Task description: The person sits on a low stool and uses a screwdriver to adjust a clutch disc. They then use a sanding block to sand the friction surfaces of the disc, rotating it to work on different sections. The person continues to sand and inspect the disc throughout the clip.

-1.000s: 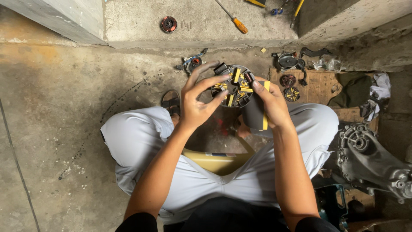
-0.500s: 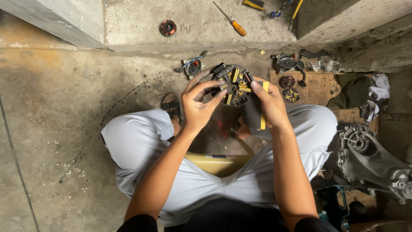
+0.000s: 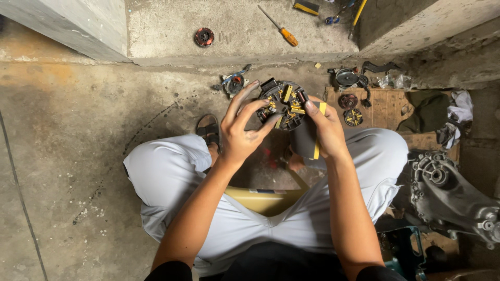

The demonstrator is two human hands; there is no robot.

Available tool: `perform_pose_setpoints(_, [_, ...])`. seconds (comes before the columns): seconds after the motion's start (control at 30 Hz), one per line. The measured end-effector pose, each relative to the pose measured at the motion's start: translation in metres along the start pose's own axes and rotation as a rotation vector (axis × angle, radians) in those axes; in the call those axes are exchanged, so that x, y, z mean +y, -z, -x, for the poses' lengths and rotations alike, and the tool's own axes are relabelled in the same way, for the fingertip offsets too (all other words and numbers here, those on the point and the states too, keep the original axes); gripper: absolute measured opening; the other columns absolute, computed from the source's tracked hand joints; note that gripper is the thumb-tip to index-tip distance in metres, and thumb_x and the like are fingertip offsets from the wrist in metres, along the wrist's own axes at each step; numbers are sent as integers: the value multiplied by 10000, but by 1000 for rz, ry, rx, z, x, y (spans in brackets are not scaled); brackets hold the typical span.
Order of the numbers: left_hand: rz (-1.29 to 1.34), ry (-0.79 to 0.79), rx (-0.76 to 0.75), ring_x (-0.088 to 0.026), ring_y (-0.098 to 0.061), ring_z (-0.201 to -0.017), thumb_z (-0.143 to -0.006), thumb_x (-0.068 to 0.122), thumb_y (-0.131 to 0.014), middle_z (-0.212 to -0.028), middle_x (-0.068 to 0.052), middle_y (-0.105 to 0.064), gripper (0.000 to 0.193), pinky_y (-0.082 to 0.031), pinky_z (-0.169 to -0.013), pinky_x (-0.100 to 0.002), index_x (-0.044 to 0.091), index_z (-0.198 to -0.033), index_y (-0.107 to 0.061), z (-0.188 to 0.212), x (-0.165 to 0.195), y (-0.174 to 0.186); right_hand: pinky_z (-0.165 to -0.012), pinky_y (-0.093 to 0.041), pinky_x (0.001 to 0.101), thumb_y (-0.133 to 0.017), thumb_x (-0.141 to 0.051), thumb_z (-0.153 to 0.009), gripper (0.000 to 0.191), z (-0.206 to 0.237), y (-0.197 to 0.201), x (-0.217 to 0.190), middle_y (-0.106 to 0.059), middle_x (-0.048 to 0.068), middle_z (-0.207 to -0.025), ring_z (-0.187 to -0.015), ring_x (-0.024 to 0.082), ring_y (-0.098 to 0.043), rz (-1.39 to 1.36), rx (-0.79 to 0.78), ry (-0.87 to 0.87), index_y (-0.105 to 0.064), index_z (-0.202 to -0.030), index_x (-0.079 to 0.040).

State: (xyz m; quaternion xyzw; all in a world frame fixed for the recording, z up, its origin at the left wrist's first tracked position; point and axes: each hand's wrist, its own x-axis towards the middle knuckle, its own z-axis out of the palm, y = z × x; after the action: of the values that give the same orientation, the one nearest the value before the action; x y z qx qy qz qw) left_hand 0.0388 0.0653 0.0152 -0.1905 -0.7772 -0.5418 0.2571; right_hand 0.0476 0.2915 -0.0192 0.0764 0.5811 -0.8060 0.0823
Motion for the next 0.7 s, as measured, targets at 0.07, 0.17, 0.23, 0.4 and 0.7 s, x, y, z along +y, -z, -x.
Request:
perform_pose_setpoints(0.07, [-11, 36, 12, -255, -743, -1122, -827, 64, -913, -1419, -168, -614, 306, -625, -929, -355, 45, -1076, -736, 1, 0, -1, -924, -534, 285, -634, -274, -1031, 444, 1, -1, 1, -718, 84, -1164, -1025, 133, -658, 32, 10, -9, -632, -1344, 41])
perform_pose_setpoints(0.17, [16, 88, 12, -236, -748, -1101, -832, 37, -891, -1438, -162, -612, 279, -616, -944, -347, 35, -1073, -751, 1, 1, -1, -873, -526, 264, -639, -287, -1024, 439, 0, -2, 3, -724, 63, -1126, -977, 109, -644, 118, 36, -14, -654, -1326, 32])
perform_pose_setpoints(0.23, [67, 137, 35, -248, -738, -1114, -843, 21, -871, -1420, -154, -621, 280, -601, -970, -343, 39, -1092, -745, 1, 4, -1, -851, -515, 253, -653, -292, -1016, 431, -1, -3, 4, -724, 48, -1100, -954, 97, -629, 164, 59, -1, -668, -1310, 23])
perform_pose_setpoints(0.4, [-67, 85, 71, -296, -676, -1079, -810, 29, -874, -1254, -147, -617, 307, -556, -950, -369, 76, -1093, -764, 0, 4, 1, -780, -495, 237, -655, -319, -1015, 410, -3, -6, 5, -703, 10, -999, -878, 75, -592, 349, 105, 14, -703, -1264, 4])
perform_pose_setpoints(0.7, [-53, 232, -57, -254, -732, -894, -885, 66, -831, -1042, -105, -705, 295, -579, -761, -351, 50, -1159, -722, 1, -5, 2, -823, -500, 233, -662, -285, -1020, 381, -4, -12, 16, -715, 7, -1033, -922, 69, -599, 339, 120, 65, -698, -1252, 15])
